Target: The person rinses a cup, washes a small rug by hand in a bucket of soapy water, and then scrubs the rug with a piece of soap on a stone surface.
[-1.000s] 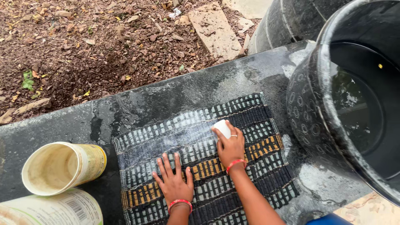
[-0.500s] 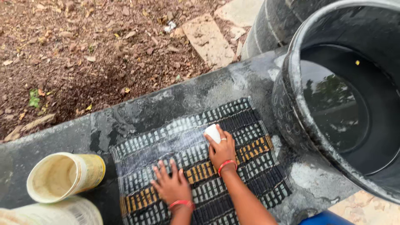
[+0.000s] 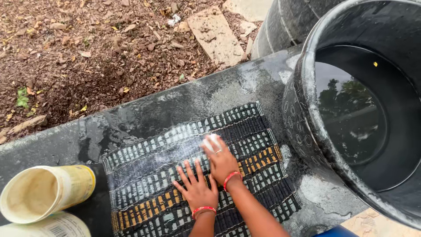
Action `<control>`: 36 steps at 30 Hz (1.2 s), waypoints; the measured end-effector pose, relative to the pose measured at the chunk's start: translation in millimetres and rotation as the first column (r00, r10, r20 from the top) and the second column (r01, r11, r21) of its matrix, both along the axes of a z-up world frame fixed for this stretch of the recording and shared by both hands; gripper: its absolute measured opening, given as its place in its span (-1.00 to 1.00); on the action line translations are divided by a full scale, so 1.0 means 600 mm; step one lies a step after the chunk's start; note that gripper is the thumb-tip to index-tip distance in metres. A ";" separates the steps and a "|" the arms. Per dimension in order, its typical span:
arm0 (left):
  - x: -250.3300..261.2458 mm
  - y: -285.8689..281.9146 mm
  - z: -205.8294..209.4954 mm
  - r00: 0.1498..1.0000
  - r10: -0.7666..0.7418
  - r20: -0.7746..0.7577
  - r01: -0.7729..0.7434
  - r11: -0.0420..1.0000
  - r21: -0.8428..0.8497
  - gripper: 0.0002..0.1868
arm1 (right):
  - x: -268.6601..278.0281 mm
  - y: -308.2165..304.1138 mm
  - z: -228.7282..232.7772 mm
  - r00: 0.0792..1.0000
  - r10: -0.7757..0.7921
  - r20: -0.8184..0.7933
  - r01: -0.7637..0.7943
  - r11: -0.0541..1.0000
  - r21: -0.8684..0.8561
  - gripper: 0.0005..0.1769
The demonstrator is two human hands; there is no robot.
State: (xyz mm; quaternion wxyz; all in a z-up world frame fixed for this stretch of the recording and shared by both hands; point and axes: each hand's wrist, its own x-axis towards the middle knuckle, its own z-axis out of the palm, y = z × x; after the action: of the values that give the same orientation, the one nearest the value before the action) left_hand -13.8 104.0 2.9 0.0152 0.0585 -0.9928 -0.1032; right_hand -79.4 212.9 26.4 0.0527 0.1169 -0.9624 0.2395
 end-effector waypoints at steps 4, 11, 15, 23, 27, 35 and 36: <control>0.005 0.002 -0.002 1.000 -0.002 0.031 0.002 1.000 -0.022 -0.27 | -0.004 0.004 0.004 0.999 0.047 0.014 -0.047 0.998 -0.043 -0.46; 0.004 0.004 -0.008 0.995 -0.006 -0.100 0.009 1.000 0.028 -0.27 | -0.060 0.025 -0.016 0.999 0.039 0.012 -0.039 0.999 0.004 -0.37; 0.006 0.001 -0.008 0.993 -0.010 -0.114 0.014 0.999 0.035 -0.28 | -0.092 0.068 -0.032 0.971 -0.229 -0.067 0.231 0.973 0.024 -0.39; 0.002 0.002 -0.005 0.997 -0.009 -0.081 0.011 0.999 0.035 -0.28 | -0.044 0.014 -0.013 0.998 -0.062 -0.017 0.062 0.997 0.044 -0.44; 0.003 0.003 -0.006 0.995 -0.006 -0.095 0.010 0.999 0.042 -0.29 | -0.070 0.056 0.003 0.905 -0.121 0.407 0.095 0.992 0.081 -0.28; 0.003 0.000 -0.005 0.998 -0.009 -0.068 0.011 1.000 0.022 -0.28 | -0.093 -0.012 -0.060 0.978 -0.207 0.013 0.207 0.978 0.033 -0.38; 0.002 -0.001 -0.005 0.998 -0.014 -0.060 0.016 1.000 0.022 -0.27 | -0.085 -0.025 -0.057 0.988 -0.120 0.098 0.123 0.992 -0.026 -0.37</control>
State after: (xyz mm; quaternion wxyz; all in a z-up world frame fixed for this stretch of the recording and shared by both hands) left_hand -12.4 103.6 -0.1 0.0436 0.0481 -0.9911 -0.1164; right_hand -130.4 198.1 -7.8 0.0225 0.0457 -0.9652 0.2564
